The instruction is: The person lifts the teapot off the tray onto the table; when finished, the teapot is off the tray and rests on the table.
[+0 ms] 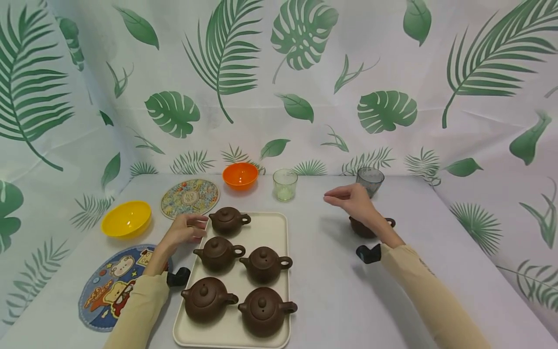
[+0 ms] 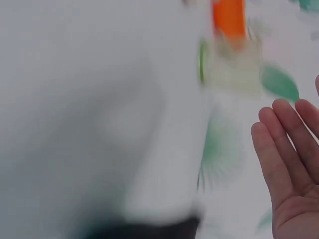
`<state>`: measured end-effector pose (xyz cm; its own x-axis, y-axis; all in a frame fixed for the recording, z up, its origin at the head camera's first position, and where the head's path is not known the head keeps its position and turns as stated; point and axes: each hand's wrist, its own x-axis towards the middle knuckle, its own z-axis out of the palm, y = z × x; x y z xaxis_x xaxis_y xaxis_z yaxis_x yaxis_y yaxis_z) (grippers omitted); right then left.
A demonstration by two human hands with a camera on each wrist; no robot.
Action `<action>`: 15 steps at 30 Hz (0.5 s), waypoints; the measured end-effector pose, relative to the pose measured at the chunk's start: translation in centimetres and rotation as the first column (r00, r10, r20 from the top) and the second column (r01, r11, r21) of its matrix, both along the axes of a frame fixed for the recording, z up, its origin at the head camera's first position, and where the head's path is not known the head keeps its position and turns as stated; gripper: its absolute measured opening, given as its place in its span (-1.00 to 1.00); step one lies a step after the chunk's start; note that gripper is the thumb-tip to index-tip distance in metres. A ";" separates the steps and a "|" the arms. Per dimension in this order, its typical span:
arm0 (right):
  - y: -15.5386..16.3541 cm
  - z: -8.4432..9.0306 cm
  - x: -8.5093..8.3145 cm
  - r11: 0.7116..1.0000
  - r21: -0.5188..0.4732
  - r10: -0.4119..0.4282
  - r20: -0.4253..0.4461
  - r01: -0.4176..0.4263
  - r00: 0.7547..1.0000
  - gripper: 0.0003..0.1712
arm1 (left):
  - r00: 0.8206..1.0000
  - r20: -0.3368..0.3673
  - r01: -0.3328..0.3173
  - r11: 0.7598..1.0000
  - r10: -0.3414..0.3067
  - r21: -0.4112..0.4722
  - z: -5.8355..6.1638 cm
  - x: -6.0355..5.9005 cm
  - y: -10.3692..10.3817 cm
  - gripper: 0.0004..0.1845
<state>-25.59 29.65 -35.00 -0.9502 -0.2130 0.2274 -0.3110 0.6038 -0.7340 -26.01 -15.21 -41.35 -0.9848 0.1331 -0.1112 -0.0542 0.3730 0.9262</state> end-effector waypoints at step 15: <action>-14.1 0.0 -3.1 0.977 0.033 0.208 0.062 -0.210 0.976 -0.70 | 1.000 0.000 -0.018 1.000 0.018 0.010 0.0 0.1 0.1 -0.55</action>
